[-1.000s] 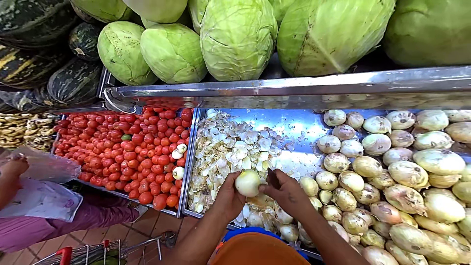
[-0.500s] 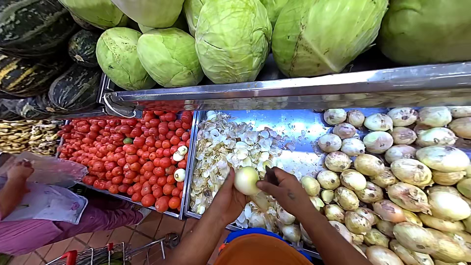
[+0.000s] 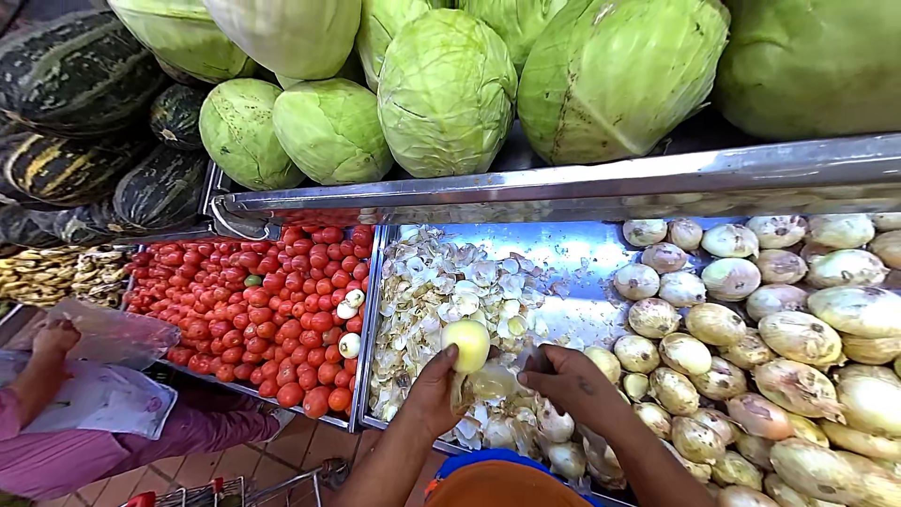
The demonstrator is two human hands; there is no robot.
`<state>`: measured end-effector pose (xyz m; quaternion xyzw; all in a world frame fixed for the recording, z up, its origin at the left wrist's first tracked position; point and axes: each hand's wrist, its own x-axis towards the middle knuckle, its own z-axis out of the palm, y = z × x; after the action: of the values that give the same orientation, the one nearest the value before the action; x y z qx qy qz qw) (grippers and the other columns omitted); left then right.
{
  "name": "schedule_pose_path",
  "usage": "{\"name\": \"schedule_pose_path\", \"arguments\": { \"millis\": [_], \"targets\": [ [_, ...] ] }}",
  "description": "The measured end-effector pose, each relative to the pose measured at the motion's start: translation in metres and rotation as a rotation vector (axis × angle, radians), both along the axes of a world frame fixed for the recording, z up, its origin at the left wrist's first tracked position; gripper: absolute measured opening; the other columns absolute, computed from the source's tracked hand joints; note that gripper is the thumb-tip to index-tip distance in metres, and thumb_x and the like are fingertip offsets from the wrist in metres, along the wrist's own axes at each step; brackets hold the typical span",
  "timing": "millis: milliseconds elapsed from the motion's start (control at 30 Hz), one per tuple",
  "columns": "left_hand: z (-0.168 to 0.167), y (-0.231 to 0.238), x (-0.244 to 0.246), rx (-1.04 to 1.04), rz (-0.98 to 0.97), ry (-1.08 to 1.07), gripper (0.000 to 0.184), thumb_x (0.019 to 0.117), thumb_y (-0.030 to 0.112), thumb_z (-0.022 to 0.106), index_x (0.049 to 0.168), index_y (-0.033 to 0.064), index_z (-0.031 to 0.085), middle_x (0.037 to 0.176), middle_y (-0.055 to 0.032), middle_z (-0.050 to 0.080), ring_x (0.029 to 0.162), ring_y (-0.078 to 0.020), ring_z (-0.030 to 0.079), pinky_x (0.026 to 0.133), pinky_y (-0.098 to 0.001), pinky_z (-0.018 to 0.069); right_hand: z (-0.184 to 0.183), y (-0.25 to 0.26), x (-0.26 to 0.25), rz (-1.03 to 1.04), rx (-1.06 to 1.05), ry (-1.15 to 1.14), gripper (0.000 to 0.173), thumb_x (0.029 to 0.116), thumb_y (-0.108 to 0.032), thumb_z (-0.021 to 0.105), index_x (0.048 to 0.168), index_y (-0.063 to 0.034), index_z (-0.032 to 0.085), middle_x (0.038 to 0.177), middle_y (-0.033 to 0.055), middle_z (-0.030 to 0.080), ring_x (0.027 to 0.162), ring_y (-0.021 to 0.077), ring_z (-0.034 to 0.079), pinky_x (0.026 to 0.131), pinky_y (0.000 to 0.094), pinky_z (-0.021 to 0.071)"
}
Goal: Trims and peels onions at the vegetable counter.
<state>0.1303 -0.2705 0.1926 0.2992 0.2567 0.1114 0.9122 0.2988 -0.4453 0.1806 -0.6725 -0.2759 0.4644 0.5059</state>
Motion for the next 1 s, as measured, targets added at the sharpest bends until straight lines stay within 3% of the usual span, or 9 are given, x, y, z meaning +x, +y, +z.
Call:
{"name": "schedule_pose_path", "arguments": {
  "millis": [100,200,300,500,600,700,767,900,1000],
  "targets": [
    [0.009,-0.01,0.007,0.278,-0.141,0.165,0.08,0.0692,0.011,0.089,0.136,0.0015,0.045,0.114,-0.018,0.068,0.1,-0.0263,0.07,0.086,-0.0423,0.0604,0.011,0.004,0.007,-0.125,-0.072,0.021,0.041,0.0905,-0.044,0.078,0.11,-0.0099,0.065,0.076,0.0065,0.067,0.05,0.0161,0.054,0.044,0.0319,0.0438],
    [0.009,-0.023,0.02,0.701,-0.427,0.397,0.096,0.068,0.008,0.087,0.148,0.0057,0.035,0.124,-0.0144,0.064,0.11,-0.0227,0.068,0.094,-0.0412,0.0592,0.012,0.007,0.003,0.035,-0.116,-0.015,0.071,0.089,-0.06,0.072,0.14,-0.0146,0.053,0.094,0.0081,0.071,0.069,0.0194,0.063,0.06,0.0395,0.0526],
    [0.003,-0.032,0.027,0.973,-0.588,0.571,0.097,0.0677,0.021,0.089,0.149,0.014,0.036,0.123,-0.009,0.066,0.109,-0.0175,0.068,0.095,-0.0408,0.0581,0.001,0.008,-0.004,0.047,-0.146,-0.087,0.079,0.0769,-0.07,0.077,0.133,-0.0173,0.06,0.1,0.0036,0.073,0.087,0.0178,0.07,0.082,0.0449,0.0583],
    [0.01,-0.045,0.034,1.356,-0.718,0.885,0.032,0.0946,0.04,0.067,0.112,0.0134,0.072,0.1,-0.0052,0.073,0.096,-0.0195,0.07,0.09,-0.0463,0.0561,-0.026,0.001,-0.001,-0.173,-0.141,-0.1,0.075,0.0765,-0.067,0.079,0.129,-0.0171,0.063,0.099,0.0024,0.074,0.088,0.0168,0.072,0.084,0.0458,0.0599],
    [0.019,-0.047,0.035,1.587,-0.881,0.837,0.035,0.105,0.036,0.052,0.108,0.0086,0.072,0.099,-0.0109,0.072,0.099,-0.0265,0.069,0.093,-0.0492,0.0523,-0.027,-0.003,0.005,-0.179,-0.132,-0.085,0.067,0.0808,-0.065,0.077,0.126,-0.0167,0.066,0.101,0.0036,0.075,0.092,0.0186,0.072,0.086,0.0481,0.0592],
    [0.022,-0.036,0.032,1.83,-0.959,0.534,0.04,0.1084,0.036,0.044,0.108,0.0047,0.069,0.1,-0.0145,0.072,0.101,-0.0307,0.07,0.092,-0.0523,0.0531,-0.021,-0.008,0.012,-0.182,-0.102,0.0,0.053,0.0874,-0.057,0.075,0.119,-0.0144,0.07,0.093,0.0064,0.072,0.075,0.0181,0.067,0.067,0.0415,0.0566],
    [0.03,-0.031,0.031,1.937,-1.004,0.339,0.039,0.1092,0.033,0.041,0.108,0.0033,0.066,0.097,-0.0162,0.07,0.096,-0.0334,0.07,0.085,-0.0536,0.0546,-0.018,-0.01,0.013,-0.234,-0.073,0.133,0.044,0.0925,-0.053,0.072,0.111,-0.0129,0.068,0.075,0.0061,0.061,0.046,0.0119,0.044,0.042,0.0285,0.038],
    [0.027,-0.038,0.02,2.075,-0.783,-0.03,0.035,0.1022,0.027,0.041,0.084,0.0052,0.061,0.066,-0.011,0.06,0.064,-0.0297,0.065,0.055,-0.049,0.052,-0.022,-0.012,0.02,-0.394,-0.072,0.237,0.04,0.0957,-0.049,0.07,0.114,-0.0136,0.068,0.074,0.0065,0.061,0.042,0.01,0.037,0.039,0.0264,0.034],
    [0.023,-0.024,0.026,2.0,-0.833,0.363,0.067,0.1048,0.061,0.037,0.095,0.0004,0.065,0.076,-0.0166,0.065,0.075,-0.0353,0.069,0.068,-0.0555,0.0547,-0.018,-0.02,0.028,-0.455,-0.047,0.358,0.041,0.1008,-0.053,0.059,0.112,-0.0147,0.065,0.071,0.0044,0.058,0.038,0.0066,0.032,0.035,0.0228,0.0321]
  ]
}}
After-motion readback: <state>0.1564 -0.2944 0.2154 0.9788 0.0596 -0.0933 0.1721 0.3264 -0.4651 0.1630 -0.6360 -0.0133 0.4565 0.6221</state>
